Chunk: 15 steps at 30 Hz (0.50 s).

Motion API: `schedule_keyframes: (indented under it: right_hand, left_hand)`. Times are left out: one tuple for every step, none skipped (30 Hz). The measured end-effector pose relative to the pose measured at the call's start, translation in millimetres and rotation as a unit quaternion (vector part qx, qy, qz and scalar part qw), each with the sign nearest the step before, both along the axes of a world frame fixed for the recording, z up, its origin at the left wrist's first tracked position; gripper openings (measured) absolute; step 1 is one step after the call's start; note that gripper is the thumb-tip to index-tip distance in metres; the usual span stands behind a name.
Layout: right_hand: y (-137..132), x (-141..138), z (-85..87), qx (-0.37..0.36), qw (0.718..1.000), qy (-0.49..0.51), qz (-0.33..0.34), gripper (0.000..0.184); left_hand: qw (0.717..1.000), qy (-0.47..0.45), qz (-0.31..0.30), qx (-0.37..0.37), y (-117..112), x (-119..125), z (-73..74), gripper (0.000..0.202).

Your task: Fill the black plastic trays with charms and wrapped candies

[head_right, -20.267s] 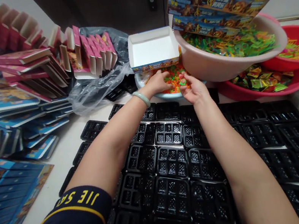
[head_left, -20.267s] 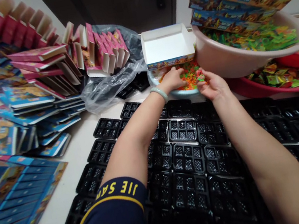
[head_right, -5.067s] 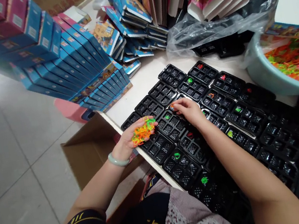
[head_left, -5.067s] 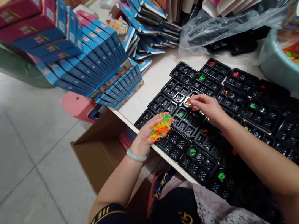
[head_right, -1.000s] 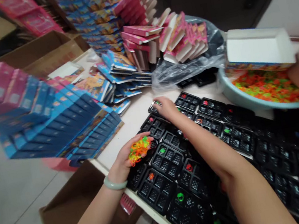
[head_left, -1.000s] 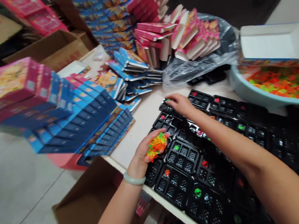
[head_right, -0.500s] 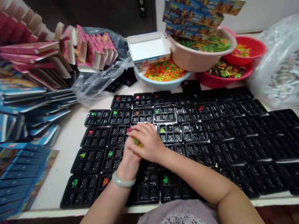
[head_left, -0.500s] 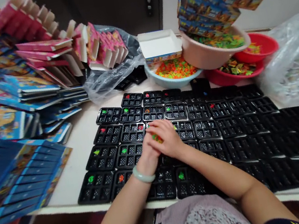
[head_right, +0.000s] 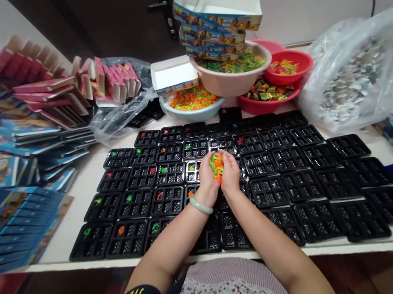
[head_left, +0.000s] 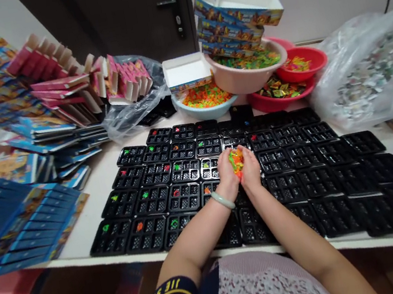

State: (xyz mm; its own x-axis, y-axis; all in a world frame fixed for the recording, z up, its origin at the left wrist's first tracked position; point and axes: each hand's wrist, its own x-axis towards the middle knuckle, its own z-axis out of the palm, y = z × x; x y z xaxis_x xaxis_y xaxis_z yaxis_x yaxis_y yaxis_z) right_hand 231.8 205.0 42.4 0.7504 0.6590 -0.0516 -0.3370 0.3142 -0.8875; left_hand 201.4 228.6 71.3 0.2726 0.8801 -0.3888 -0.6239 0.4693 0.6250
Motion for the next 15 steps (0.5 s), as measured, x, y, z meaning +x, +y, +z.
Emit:
schedule_keyframes:
  right_hand:
    - [0, 3, -1.2, 0.012, 0.999, 0.029, -0.006, 0.038]
    - [1, 7, -2.2, 0.021, 0.998, 0.057, -0.015, 0.038]
    - [4, 11, -3.1, 0.028, 0.996, 0.085, -0.024, 0.037]
    - [6, 17, -3.9, 0.035, 0.992, 0.115, -0.029, 0.035]
    - [10, 22, -4.9, 0.043, 0.988, 0.143, -0.028, 0.033]
    - [14, 28, -5.9, 0.051, 0.984, 0.168, -0.02, 0.03]
    - [18, 33, -6.9, 0.058, 0.981, 0.185, -0.008, 0.026]
    - [23, 37, -8.0, 0.064, 0.979, 0.193, 0.007, 0.023]
    - [27, 41, -9.2, 0.067, 0.979, 0.192, 0.021, 0.021]
    - [30, 42, -10.2, 0.066, 0.979, 0.19, 0.034, 0.02]
    - [33, 43, -11.2, 0.061, 0.978, 0.193, 0.043, 0.019]
    - [35, 42, -12.1, 0.053, 0.976, 0.205, 0.049, 0.018]
    - [36, 40, -12.8, 0.043, 0.972, 0.226, 0.049, 0.017]
    - [37, 38, -13.5, 0.033, 0.966, 0.251, 0.046, 0.016]
    - [38, 35, -14.2, 0.024, 0.96, 0.276, 0.041, 0.016]
  left_hand:
    - [0.999, 0.016, 0.019, 0.03, 0, 5, -0.8, 0.007]
    - [0.997, 0.033, 0.036, 0.058, 0, 9, -1.1, 0.009]
    - [0.994, 0.05, 0.046, 0.084, 0, 13, -0.8, 0.011]
    - [0.991, 0.069, 0.043, 0.109, 0, 17, 0.1, 0.011]
    - [0.986, 0.088, 0.041, 0.134, 1, 20, 1.4, 0.012]
    - [0.981, 0.106, 0.039, 0.158, 2, 22, 3.1, 0.012]
    - [0.976, 0.121, 0.038, 0.179, 4, 23, 4.7, 0.011]
    - [0.971, 0.131, 0.037, 0.197, 6, 24, 6.1, 0.011]
    - [0.968, 0.135, 0.037, 0.21, 9, 24, 7.0, 0.011]
    - [0.966, 0.134, 0.038, 0.217, 13, 24, 7.2, 0.01]
    - [0.967, 0.127, 0.044, 0.217, 17, 25, 6.8, 0.01]
    - [0.969, 0.117, 0.052, 0.212, 21, 25, 6.0, 0.009]
    - [0.971, 0.106, 0.064, 0.203, 26, 25, 4.9, 0.008]
    - [0.974, 0.096, 0.075, 0.192, 31, 25, 3.8, 0.008]
    - [0.976, 0.087, 0.083, 0.181, 36, 25, 3.1, 0.008]
